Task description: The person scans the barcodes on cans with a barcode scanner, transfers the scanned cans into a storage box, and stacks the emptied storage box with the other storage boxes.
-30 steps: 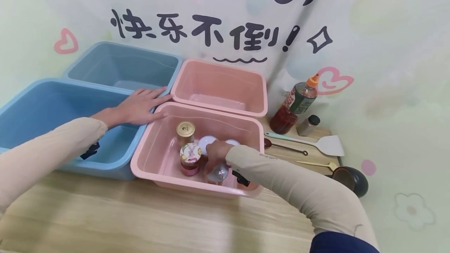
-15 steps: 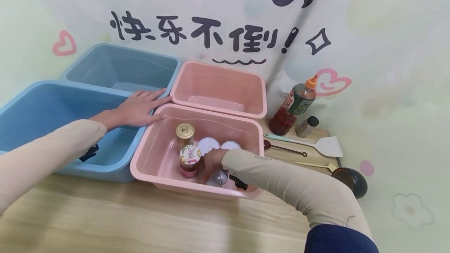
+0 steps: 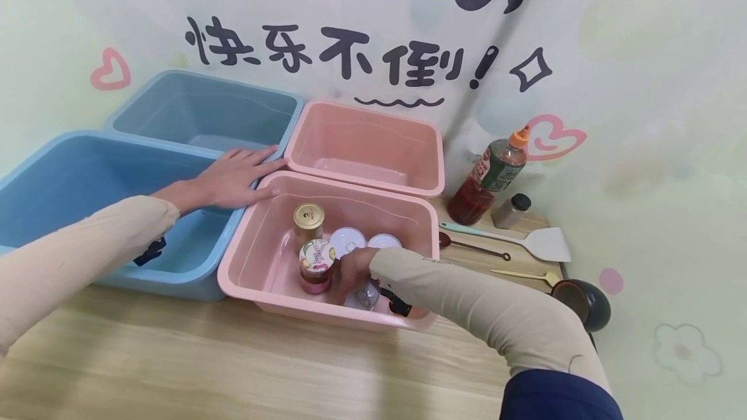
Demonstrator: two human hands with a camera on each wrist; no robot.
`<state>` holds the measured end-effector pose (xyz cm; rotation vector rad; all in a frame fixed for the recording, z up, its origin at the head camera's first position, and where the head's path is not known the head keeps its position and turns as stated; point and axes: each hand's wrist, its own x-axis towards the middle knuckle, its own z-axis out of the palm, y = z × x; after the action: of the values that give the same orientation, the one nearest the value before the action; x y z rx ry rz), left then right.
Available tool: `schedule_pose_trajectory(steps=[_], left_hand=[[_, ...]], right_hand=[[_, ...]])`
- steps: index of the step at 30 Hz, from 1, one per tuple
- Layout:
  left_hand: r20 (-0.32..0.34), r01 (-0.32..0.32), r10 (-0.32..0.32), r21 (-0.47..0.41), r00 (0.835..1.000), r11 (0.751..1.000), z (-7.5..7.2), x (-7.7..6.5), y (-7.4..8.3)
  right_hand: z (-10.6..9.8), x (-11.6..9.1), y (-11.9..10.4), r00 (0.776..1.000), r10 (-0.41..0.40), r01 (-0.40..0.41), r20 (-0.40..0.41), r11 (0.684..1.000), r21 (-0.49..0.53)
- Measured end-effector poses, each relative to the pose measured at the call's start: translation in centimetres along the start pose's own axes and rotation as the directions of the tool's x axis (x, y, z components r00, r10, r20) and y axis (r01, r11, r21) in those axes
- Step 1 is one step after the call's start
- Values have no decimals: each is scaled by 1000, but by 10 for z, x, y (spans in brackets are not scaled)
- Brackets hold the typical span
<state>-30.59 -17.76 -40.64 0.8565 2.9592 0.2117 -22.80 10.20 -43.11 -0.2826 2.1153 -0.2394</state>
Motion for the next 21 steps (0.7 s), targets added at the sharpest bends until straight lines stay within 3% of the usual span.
schedule_pose_trajectory(steps=[3,6,10,15,21], left_hand=[[1,2,-2,-3,1000,1000,-1,1,1],[7,5,-5,-5,1000,1000,-1,1,1],[7,-3,3,1,1000,1000,-2,0,3],[6,-9,9,0,1000,1000,-4,-2,5],[-3,0,0,-8,1000,1000,-3,-2,4]], right_hand=[[1,-2,0,999,23,-21,-42,998,59],[1,-3,0,997,29,-25,-71,998,54],[-3,-5,1,997,1,-6,-81,998,-67],[-14,-16,1,992,-34,8,-117,976,-218],[-27,-39,5,991,-41,21,-124,987,-161]])
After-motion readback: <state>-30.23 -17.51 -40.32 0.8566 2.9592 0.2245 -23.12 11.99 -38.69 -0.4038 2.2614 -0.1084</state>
